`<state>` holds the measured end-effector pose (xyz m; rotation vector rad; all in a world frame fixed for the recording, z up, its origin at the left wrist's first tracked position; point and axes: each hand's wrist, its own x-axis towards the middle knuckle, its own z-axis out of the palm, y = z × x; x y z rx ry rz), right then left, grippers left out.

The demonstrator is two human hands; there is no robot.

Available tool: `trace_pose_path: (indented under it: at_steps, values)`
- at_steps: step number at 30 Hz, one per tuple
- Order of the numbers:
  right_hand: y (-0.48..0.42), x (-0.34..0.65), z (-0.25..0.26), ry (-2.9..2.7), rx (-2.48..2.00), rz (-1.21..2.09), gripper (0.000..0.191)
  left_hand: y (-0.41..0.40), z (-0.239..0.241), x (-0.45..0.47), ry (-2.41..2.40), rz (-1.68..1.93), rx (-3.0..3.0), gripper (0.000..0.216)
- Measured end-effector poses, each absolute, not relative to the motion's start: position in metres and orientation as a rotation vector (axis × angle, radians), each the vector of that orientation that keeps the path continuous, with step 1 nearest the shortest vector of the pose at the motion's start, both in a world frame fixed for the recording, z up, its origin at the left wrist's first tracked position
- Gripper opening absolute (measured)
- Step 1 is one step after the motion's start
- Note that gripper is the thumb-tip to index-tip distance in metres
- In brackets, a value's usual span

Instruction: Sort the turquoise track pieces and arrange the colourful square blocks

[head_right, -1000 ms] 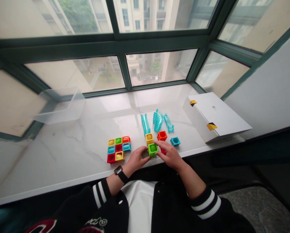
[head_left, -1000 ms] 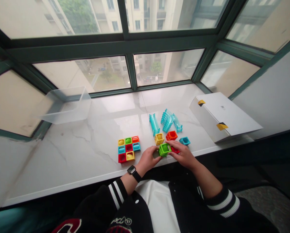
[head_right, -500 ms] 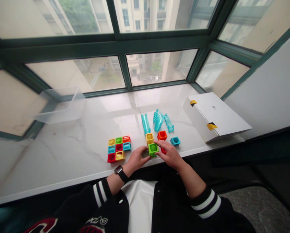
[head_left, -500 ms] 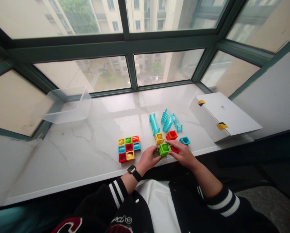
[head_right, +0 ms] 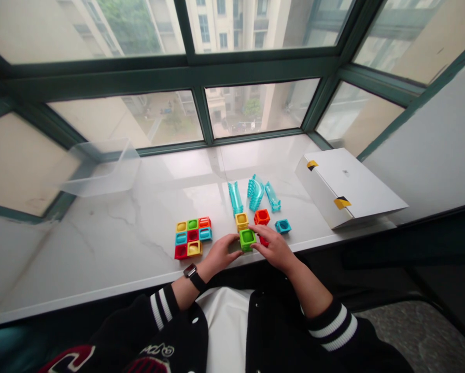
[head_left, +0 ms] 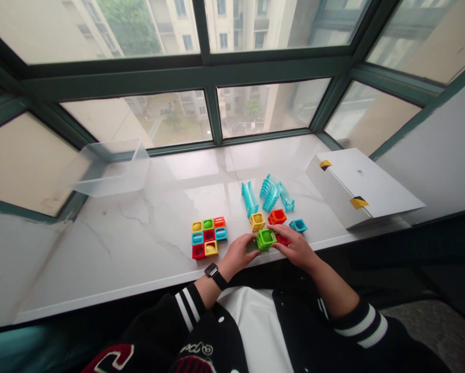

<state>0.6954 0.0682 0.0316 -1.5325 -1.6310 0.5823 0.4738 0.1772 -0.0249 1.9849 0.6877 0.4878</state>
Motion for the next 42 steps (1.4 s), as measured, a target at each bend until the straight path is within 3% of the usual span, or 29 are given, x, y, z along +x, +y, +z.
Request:
trace_pose_path:
  at_steps: [3, 8, 13, 17, 24, 31, 34, 39, 42]
  values:
    - [0.068, 0.695, 0.034, -1.639, -1.535, 0.577, 0.051, 0.181, -0.015, 0.464, 0.684, 0.489, 1.950, 0.056]
    - [0.068, 0.692, 0.036, -1.632, -1.544, 0.569, 0.050, 0.202, 0.011, 0.422, 0.792, 0.610, 1.874, 0.033]
    - [0.067, 0.692, 0.035, -1.634, -1.538, 0.550, 0.053, 0.235, 0.024, 0.359, 1.156, 0.892, 1.852, 0.029]
    - [0.065, 0.695, 0.043, -1.649, -1.570, 0.479, 0.057, 0.243, 0.018, 0.319, 1.392, 0.918, 1.791, 0.032]
    - [0.079, 0.670, 0.081, -1.556, -1.487, 0.207, 0.035, 0.224, 0.001, 0.301, 1.317, 0.882, 2.042, 0.029]
    - [0.118, 0.594, 0.101, -1.786, -1.314, 0.342, 0.032, 0.239, 0.000, 0.326, 1.327, 0.893, 2.155, 0.029]
    - [0.133, 0.564, 0.085, -1.963, -1.390, 0.466, 0.038, 0.250, -0.006, 0.340, 1.334, 0.898, 2.160, 0.034]
    - [0.144, 0.533, 0.046, -2.195, -1.748, 0.633, 0.074, 0.255, -0.021, 0.353, 1.311, 0.868, 2.136, 0.041]
    - [0.144, 0.528, 0.034, -2.253, -1.827, 0.672, 0.079, 0.253, -0.026, 0.350, 1.289, 0.869, 2.117, 0.039]
